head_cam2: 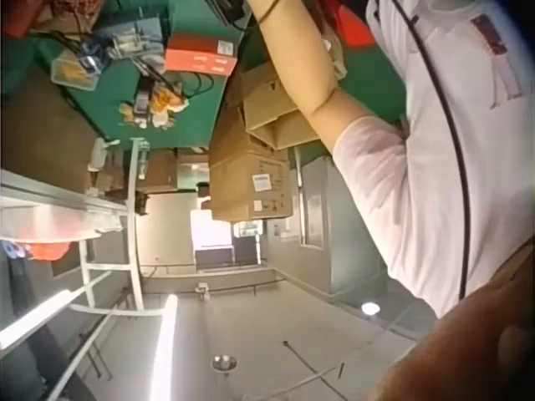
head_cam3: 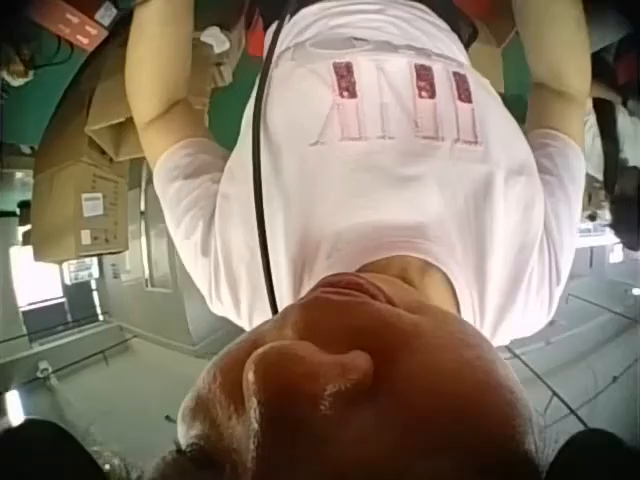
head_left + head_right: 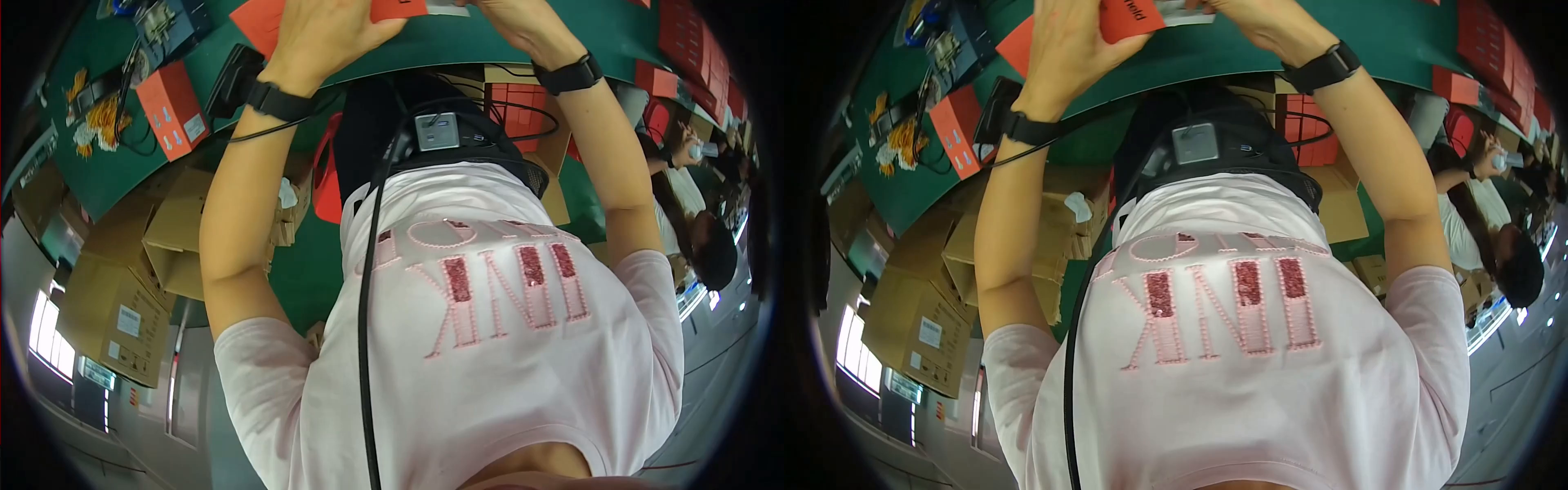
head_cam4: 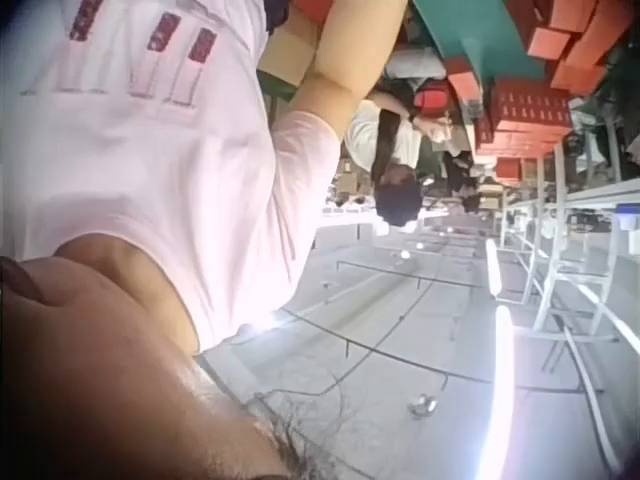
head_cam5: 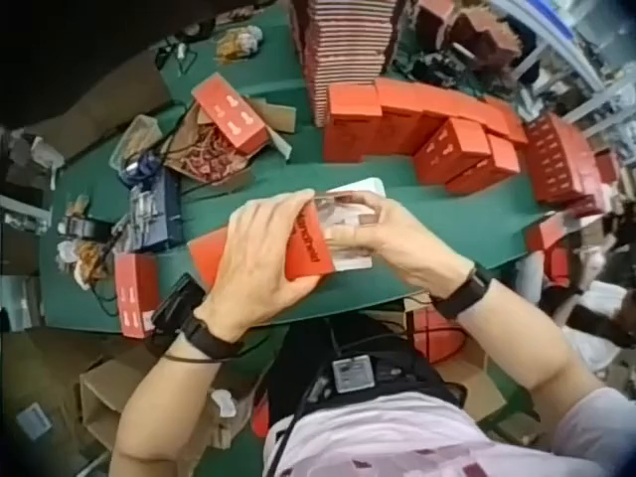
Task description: Packing small red boxes into a larger cardboard shipping box.
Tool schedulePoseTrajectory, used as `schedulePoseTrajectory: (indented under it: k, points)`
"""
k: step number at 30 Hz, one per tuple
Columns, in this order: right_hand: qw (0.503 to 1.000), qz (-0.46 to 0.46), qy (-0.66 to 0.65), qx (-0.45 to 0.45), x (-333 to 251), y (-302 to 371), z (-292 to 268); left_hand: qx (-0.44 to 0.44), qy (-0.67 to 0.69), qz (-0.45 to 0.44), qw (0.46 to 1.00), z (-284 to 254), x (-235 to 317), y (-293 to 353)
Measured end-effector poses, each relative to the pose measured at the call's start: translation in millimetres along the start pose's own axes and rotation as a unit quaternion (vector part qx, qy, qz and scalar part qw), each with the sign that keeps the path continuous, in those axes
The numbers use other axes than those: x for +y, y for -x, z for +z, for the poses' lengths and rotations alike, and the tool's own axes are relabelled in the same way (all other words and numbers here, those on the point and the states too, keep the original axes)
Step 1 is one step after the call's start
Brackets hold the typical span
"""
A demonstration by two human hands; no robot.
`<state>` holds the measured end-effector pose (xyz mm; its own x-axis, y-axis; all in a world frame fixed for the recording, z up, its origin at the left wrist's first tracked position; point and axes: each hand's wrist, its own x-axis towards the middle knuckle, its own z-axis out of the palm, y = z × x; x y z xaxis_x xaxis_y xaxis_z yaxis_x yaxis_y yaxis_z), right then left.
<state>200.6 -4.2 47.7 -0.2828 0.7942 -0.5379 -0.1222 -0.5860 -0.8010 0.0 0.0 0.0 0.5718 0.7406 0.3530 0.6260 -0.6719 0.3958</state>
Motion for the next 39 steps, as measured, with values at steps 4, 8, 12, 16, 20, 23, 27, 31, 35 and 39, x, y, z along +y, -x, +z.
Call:
schedulePoseTrajectory:
  k: [4, 8, 12, 16, 20, 23, 27, 31, 35, 39]
  points:
    - [0.997, 0.052, 0.052, 0.005, 11.8, -15.6, -10.8, -0.015, 0.014, -0.028, 0.999, 4.8, -2.2, 16.4]
    - [0.990, 0.138, 0.004, 0.000, 21.6, -34.1, -15.6, 0.085, 0.139, -0.015, 0.987, 0.1, -1.4, 19.9]
    - [0.995, 0.084, 0.042, -0.022, 65.0, -70.4, -59.7, -0.063, 0.047, -0.122, 0.989, 6.1, -37.0, 54.3]
    - [0.988, 0.151, 0.029, 0.033, 86.3, -83.1, -93.8, -0.132, 0.004, -0.171, 0.976, 22.2, -46.1, 66.5]
    - [0.962, 0.101, 0.198, 0.157, 120.2, -103.2, -95.2, -0.183, -0.018, -0.179, 0.966, 49.8, -52.7, 61.4]
    - [0.846, -0.140, 0.417, 0.301, 126.1, -97.6, -93.0, -0.176, -0.056, -0.195, 0.963, 56.7, -50.1, 54.4]
    - [0.681, -0.342, 0.628, 0.159, 91.1, -75.6, -61.4, -0.112, 0.000, -0.184, 0.976, 67.1, -38.6, 37.1]
    - [0.704, -0.323, 0.620, 0.124, 99.8, -97.5, -53.1, -0.118, 0.029, -0.193, 0.974, 91.4, -42.4, 31.5]
    - [0.767, -0.298, 0.563, 0.077, 89.3, -103.6, -52.8, -0.113, 0.038, -0.198, 0.973, 94.2, -42.5, 32.4]
    - [0.776, -0.404, 0.479, 0.073, 66.3, -70.5, -22.6, -0.111, 0.052, -0.229, 0.966, 88.0, -41.7, 33.6]
